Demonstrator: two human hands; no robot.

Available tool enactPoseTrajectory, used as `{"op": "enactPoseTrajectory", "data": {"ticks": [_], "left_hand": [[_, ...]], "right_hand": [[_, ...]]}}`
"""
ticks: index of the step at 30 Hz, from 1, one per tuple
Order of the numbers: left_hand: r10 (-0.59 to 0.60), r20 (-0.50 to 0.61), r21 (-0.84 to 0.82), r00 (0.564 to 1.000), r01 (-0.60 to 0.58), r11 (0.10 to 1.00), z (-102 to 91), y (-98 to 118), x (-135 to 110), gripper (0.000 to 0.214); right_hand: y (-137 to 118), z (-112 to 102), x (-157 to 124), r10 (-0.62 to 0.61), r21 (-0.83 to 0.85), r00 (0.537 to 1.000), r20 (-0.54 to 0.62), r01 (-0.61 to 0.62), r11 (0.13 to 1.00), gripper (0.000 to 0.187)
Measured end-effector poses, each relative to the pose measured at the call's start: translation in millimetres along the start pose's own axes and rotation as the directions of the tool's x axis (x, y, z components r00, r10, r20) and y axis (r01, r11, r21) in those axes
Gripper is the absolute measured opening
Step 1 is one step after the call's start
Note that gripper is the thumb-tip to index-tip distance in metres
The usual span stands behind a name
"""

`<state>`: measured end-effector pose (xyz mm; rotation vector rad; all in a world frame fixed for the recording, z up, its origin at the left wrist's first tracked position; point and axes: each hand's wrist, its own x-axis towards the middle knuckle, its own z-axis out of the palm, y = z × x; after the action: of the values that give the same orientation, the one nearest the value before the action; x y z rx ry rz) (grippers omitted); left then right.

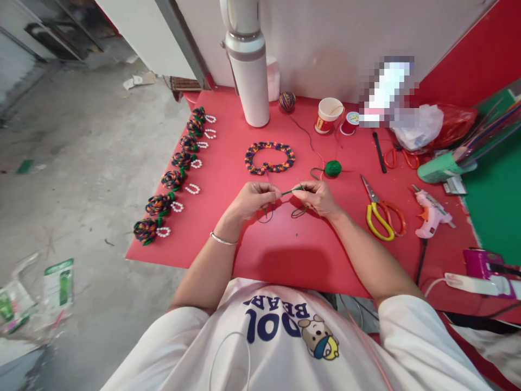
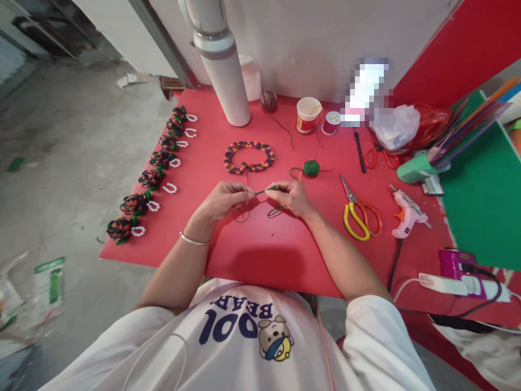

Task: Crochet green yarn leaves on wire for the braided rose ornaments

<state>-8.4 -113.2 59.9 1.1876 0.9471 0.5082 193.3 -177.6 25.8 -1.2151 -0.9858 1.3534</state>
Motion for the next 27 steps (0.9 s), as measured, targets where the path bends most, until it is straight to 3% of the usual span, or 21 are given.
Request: {"op": "enactPoseTrajectory", "data": {"ticks": [27], "left_hand": [[-0.024,-0.045,-0.090,0.999,0.020,0.996,0.4,-4.4,2.4,0.025]], "right_hand": [[-0.5,-2.0,-0.8,-0.027,0.087,0.999,0.038,0.023,0.996,0.019]]}}
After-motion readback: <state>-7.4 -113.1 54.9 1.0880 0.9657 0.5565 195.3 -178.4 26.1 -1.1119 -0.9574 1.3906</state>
